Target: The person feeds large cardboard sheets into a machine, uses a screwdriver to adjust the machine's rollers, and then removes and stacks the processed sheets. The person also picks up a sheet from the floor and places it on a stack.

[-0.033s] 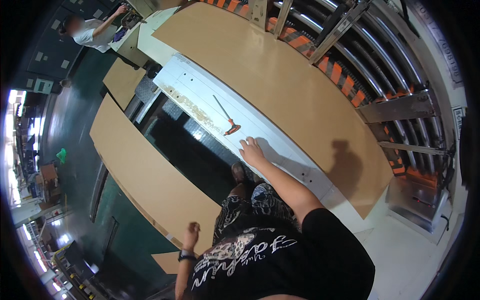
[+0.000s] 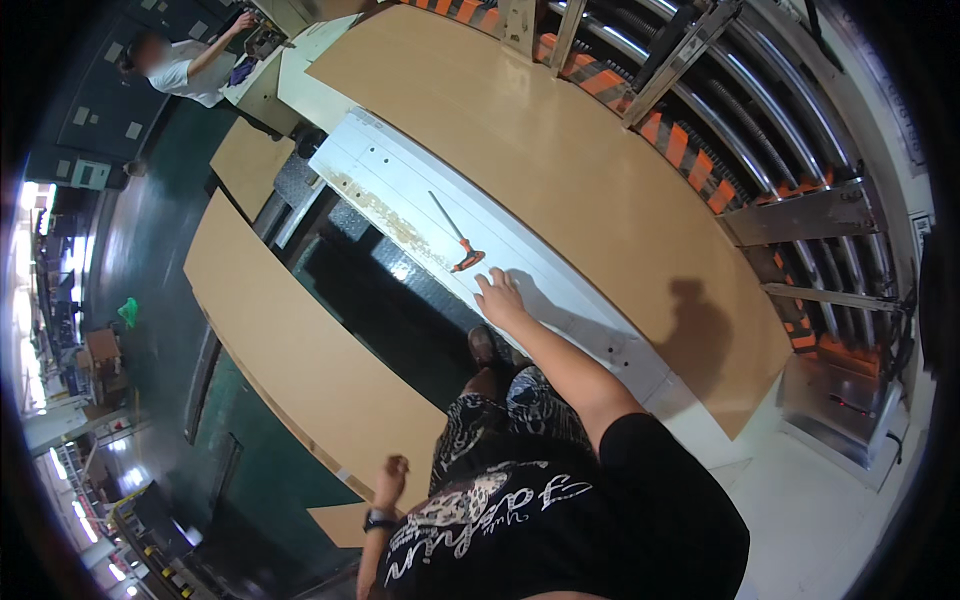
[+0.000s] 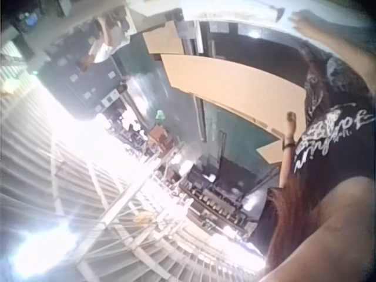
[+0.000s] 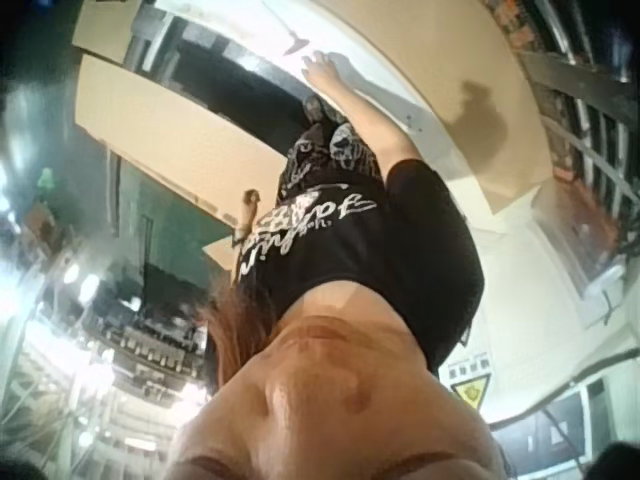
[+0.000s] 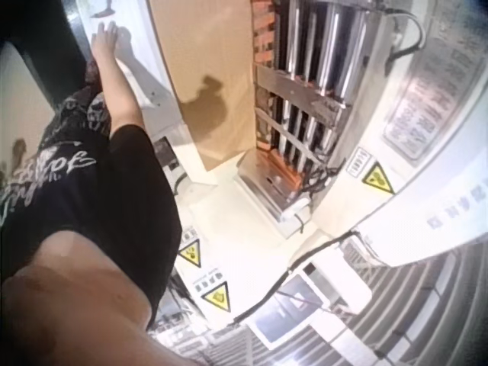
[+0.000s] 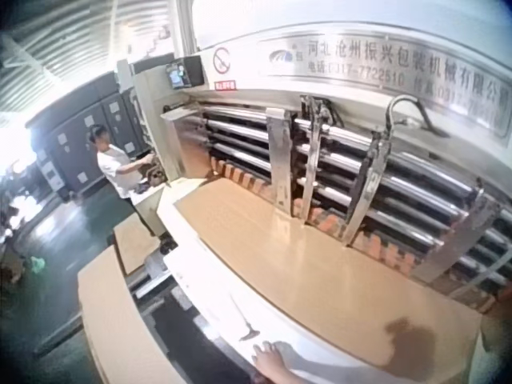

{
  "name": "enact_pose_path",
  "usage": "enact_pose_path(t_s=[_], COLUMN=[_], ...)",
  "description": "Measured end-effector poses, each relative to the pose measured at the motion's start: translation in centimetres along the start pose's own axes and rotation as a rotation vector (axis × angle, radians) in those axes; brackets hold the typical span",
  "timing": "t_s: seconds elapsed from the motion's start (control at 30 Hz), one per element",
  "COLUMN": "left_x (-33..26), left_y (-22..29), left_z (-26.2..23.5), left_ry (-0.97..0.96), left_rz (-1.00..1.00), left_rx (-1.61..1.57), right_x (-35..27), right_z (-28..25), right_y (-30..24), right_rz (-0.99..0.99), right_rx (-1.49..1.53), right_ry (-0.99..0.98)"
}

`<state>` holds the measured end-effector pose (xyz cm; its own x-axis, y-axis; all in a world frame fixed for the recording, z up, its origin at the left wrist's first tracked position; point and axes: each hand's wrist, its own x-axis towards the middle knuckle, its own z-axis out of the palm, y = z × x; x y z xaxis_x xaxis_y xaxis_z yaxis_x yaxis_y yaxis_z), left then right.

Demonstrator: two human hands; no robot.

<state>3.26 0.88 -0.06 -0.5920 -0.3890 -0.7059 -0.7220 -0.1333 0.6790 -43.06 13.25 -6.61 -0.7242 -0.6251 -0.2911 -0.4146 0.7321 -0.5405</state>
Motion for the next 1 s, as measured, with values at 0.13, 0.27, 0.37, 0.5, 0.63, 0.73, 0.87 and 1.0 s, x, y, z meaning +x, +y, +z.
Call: enact_pose_path(t_s=[0.13,0.27,0.37,0.5,0.63,0.73,0.87,1.0], left_x=[-4.1,-1.3,1.2,9.2,12.7,13.2,12.5,15.1], left_y=[-10.3,-1.3,6.2,9.1,16.9,19.9,18.0,8.2], left_z=[4.1,6.3,8.0,7.5,8.3,10.0,9.3,-1.4], left_ry=[-0.093,0.022,0.112,0.07,-0.089,-0.14,-0.207,-0.507], left_rz=[0.16,-0.147,-0.014,0.089,-0.082,0.0,0.017,0.256], left_rx=[0.762,0.437,0.402,0.23,-0.969,-1.027,-1.245,-1.248], right_x=[4.5,7.8,8.1,5.0,-4.5,-11.0,-10.6,-3.4], right_z=[0.6,5.1,5.6,3.8,-0.2,-0.3,-6.1,-23.1], right_y=[-1.4,3.2,2.8,-2.6,-9.4,-10.4,-8.5,4.9], right_rz=[-0.071,-0.111,-0.22,-0.327,-0.53,-0.655,-0.604,0.008], right_rx=[-0.097,-0.239,-0.168,0.37,0.576,0.589,0.65,0.187], right_ry=[0.067,0.151,0.015,-0.341,-0.502,-0.47,-0.405,0.231])
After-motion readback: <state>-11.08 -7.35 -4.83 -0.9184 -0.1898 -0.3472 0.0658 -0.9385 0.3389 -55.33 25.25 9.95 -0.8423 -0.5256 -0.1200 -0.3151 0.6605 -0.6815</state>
